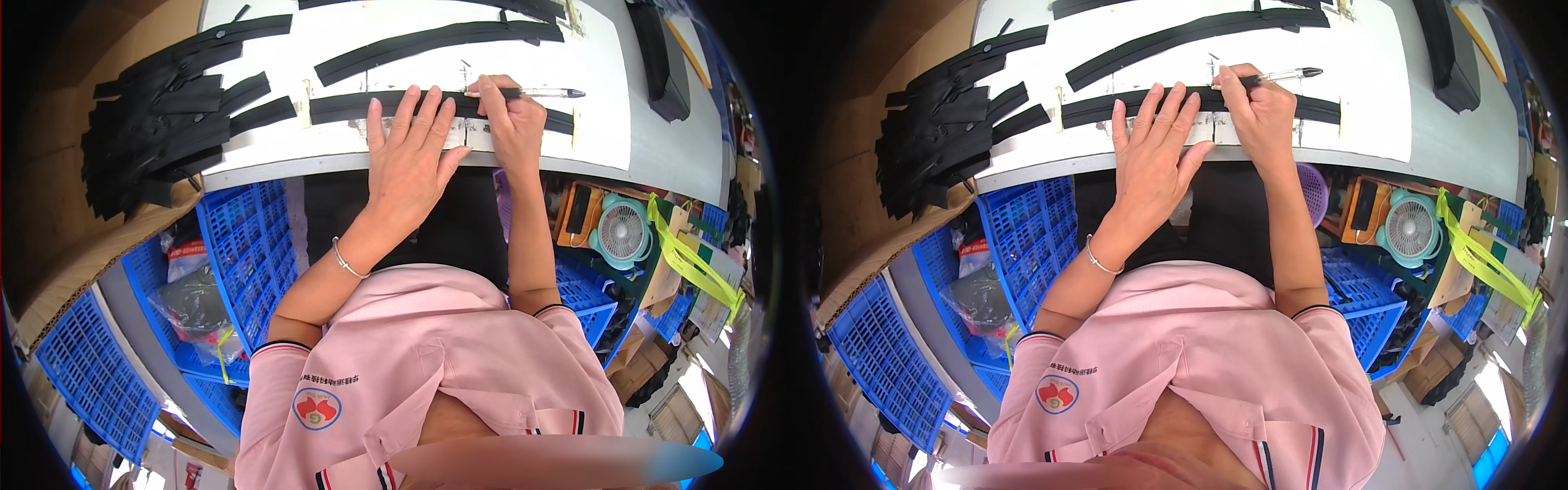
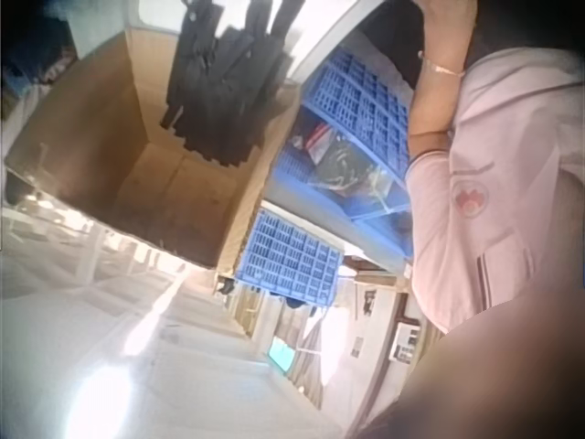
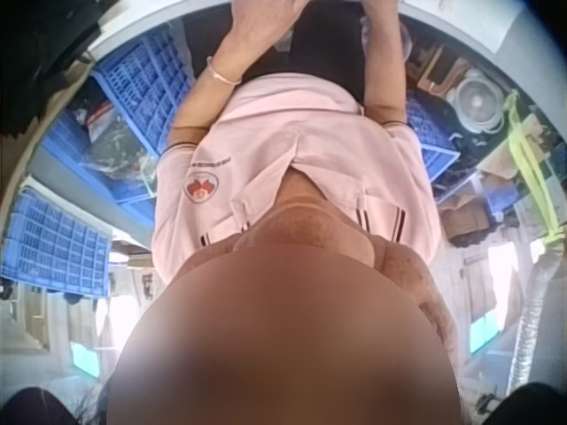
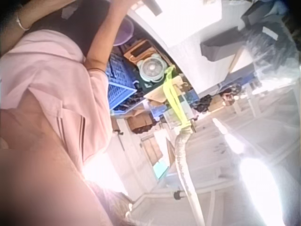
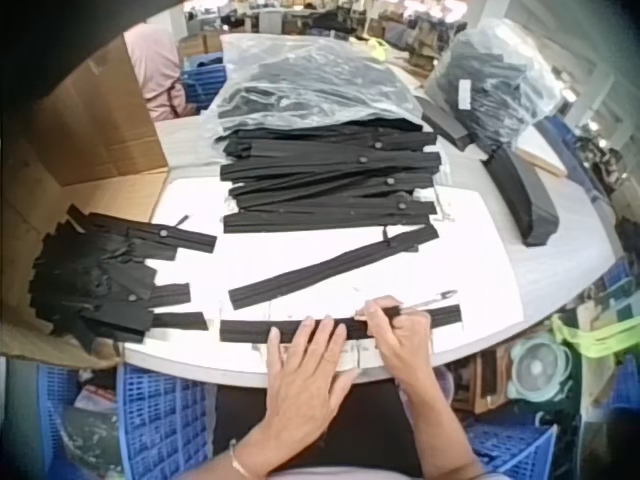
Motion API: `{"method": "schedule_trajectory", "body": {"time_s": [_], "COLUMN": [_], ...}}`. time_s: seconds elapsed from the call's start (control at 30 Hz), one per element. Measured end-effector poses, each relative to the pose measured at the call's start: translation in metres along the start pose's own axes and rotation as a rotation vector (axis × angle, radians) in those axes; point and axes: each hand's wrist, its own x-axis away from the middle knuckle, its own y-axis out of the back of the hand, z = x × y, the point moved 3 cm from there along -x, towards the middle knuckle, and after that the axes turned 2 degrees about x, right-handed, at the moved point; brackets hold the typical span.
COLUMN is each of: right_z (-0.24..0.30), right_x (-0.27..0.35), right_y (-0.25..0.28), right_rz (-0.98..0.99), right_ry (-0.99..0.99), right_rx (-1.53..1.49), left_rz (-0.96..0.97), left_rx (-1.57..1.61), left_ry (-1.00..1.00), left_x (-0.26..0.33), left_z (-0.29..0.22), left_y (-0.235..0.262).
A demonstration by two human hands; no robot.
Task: Marking positions on black straps using a pen and a template on a workbench.
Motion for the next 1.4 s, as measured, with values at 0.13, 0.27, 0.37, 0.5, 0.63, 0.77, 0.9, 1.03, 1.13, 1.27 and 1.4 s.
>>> {"method": "schedule_trajectory", "body": {"time_s": [0.13, 0.27, 0.37, 0.5, 0.63, 0.77, 0.9, 1.03, 1.13, 1.27, 1.4], "right_z": [0.006, 0.004, 0.003, 0.002, -0.011, -0.008, 0.006, -0.017, -0.051, -0.051, -0.053], "right_x": [0.0, 0.002, 0.001, 0.001, 0.002, 0.004, 0.007, 0.0, -0.002, -0.001, -0.002], "right_y": [0.0, 0.002, 0.005, 0.004, 0.003, 0.006, 0.046, 0.091, 0.101, 0.106, 0.102], "right_rz": [-0.014, 0.011, 0.086, 0.117, 0.092, 0.102, 0.016, -0.132, -0.081, -0.043, -0.112], "right_ry": [-0.003, -0.003, -0.02, 0.001, 0.062, 0.072, -0.057, -0.153, -0.202, -0.259, -0.151], "right_rx": [0.004, -0.045, -0.088, -0.079, -0.041, -0.113, -0.266, -0.187, -0.121, -0.143, -0.182], "left_rz": [-0.008, -0.013, 0.007, 0.017, -0.015, 0.012, 0.019, 0.019, 0.029, -0.026, -0.071], "left_rx": [-0.007, -0.039, -0.038, -0.052, -0.075, -0.101, -0.124, -0.129, -0.13, -0.083, 0.047], "left_ry": [0.003, -0.003, 0.016, 0.019, -0.026, -0.008, -0.002, -0.015, -0.021, 0.001, -0.072], "left_x": [0.0, -0.001, -0.002, -0.003, -0.005, -0.005, -0.002, -0.001, -0.002, -0.005, -0.033], "left_z": [-0.001, -0.002, -0.001, -0.001, -0.004, -0.004, -0.003, -0.003, -0.003, -0.008, -0.039], "left_y": [-0.002, -0.002, -0.002, -0.002, -0.003, -0.005, -0.005, -0.006, -0.003, -0.006, -0.025]}}
